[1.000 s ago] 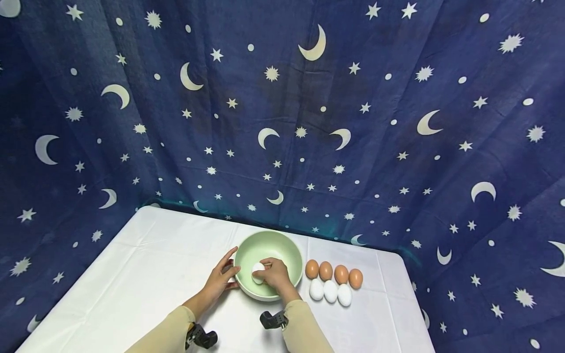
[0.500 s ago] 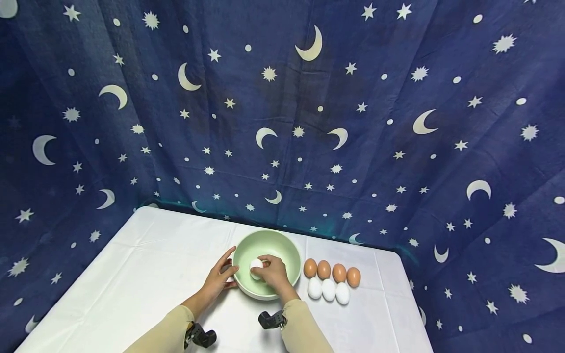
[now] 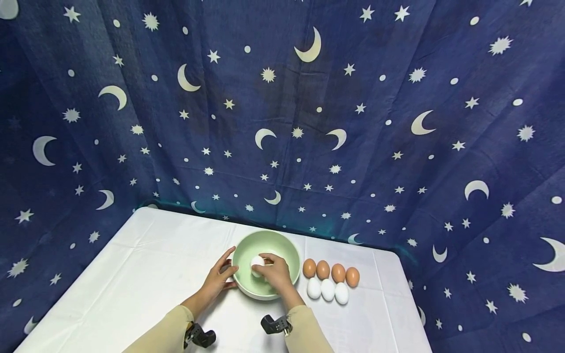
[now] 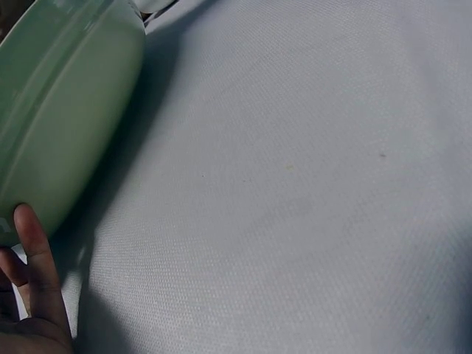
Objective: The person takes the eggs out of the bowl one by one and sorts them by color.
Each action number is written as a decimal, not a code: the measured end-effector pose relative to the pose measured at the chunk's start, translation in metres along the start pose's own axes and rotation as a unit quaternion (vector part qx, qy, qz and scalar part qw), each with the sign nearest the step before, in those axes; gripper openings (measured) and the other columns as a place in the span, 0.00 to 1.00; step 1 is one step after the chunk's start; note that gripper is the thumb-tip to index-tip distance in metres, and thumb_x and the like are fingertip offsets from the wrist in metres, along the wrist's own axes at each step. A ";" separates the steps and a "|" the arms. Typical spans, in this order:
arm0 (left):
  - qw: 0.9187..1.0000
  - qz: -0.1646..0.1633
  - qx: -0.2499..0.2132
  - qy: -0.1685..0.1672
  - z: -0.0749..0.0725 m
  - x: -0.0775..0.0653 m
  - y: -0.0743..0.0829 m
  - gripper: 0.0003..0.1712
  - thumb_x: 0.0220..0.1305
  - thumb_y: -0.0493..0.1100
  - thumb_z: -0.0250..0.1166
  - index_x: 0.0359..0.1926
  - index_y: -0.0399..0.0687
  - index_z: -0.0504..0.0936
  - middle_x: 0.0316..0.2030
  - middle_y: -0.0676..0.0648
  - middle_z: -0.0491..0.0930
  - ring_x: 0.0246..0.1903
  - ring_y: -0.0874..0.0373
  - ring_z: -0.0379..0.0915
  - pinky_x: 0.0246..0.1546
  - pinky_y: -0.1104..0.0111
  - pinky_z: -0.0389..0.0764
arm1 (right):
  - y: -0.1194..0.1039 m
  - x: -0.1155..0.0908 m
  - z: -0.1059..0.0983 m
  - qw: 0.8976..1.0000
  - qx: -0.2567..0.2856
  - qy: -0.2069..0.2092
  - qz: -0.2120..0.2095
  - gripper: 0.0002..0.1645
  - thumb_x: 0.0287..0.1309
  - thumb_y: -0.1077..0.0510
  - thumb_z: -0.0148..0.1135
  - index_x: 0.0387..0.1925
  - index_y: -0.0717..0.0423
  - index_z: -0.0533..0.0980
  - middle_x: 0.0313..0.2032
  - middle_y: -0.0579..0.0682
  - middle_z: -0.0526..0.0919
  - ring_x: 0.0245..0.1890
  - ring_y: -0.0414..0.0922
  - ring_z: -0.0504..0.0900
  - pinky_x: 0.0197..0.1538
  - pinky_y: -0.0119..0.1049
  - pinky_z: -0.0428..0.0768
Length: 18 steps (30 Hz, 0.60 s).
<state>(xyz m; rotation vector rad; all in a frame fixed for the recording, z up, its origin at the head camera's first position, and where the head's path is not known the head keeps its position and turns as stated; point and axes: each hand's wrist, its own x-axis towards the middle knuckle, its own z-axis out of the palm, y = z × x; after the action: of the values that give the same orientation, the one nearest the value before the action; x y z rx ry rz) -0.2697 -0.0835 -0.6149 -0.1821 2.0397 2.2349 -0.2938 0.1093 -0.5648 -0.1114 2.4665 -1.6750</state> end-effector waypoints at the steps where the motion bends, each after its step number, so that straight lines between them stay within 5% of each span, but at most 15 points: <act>1: 1.000 0.000 0.002 0.002 0.000 0.001 -0.001 0.36 0.69 0.40 0.61 0.75 0.59 0.60 0.59 0.37 0.66 0.36 0.57 0.76 0.32 0.56 0.90 | -0.001 -0.002 -0.001 1.000 0.001 0.000 0.000 0.29 0.49 0.57 0.74 0.53 0.65 0.79 0.38 0.55 0.79 0.31 0.38 0.79 0.34 0.38 0.88; 7: 1.000 -0.008 0.005 0.005 0.000 0.000 -0.001 0.37 0.68 0.43 0.62 0.74 0.63 0.61 0.59 0.39 0.65 0.38 0.56 0.76 0.33 0.61 0.90 | -0.004 -0.013 -0.011 1.000 0.017 0.003 0.004 0.29 0.50 0.57 0.74 0.54 0.65 0.79 0.39 0.54 0.79 0.33 0.39 0.80 0.34 0.28 0.85; 18: 1.000 -0.006 -0.004 0.002 0.001 -0.002 -0.001 0.37 0.67 0.42 0.63 0.74 0.62 0.62 0.59 0.38 0.65 0.37 0.58 0.76 0.32 0.62 0.90 | -0.008 -0.036 -0.027 0.999 0.036 0.010 0.015 0.30 0.53 0.55 0.73 0.57 0.62 0.78 0.45 0.56 0.82 0.39 0.40 0.81 0.38 0.26 0.84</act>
<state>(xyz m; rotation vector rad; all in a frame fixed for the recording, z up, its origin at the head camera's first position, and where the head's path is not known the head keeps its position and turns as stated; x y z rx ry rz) -0.2680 -0.0828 -0.6155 -0.1998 2.0269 2.2365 -0.2636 0.1367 -0.5446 -0.0488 2.4066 -1.7595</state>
